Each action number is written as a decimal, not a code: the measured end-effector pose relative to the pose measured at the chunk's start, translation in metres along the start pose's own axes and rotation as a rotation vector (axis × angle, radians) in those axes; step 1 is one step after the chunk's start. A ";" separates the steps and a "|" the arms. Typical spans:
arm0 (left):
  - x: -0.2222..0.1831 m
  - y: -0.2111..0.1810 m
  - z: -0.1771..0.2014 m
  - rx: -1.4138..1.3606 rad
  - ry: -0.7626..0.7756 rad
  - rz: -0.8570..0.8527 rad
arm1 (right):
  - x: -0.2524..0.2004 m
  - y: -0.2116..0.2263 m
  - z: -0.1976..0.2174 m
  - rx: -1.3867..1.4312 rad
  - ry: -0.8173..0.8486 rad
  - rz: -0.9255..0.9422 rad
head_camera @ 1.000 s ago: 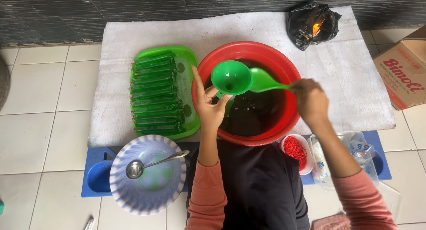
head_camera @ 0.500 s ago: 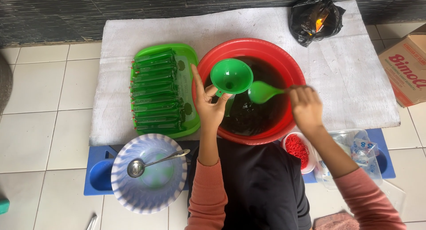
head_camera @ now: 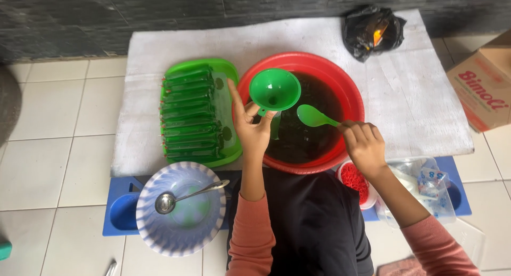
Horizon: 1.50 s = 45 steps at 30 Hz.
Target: The person fills a plastic bag with liquid from a red basin using a green funnel and ladle, then ties the bag with a red rubber band and places it on a green tray.
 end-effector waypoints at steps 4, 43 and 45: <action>0.004 -0.063 0.016 -0.014 -0.029 0.002 | 0.024 0.007 0.009 0.280 -0.052 -0.273; -0.171 -0.147 0.228 0.530 -0.453 0.330 | 0.144 0.276 0.119 1.060 -0.019 -0.135; -0.167 -0.151 0.224 0.520 -0.473 0.329 | 0.136 0.281 0.100 1.149 0.069 -0.184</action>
Point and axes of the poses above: each hand's wrist, its own x-axis towards the middle knuckle, its own z-axis out of the back of the hand, y = z × x, the point moved 2 cm from there along x, towards the middle knuckle, and after that the axes turned 3 degrees about y, right-handed, at the moved point
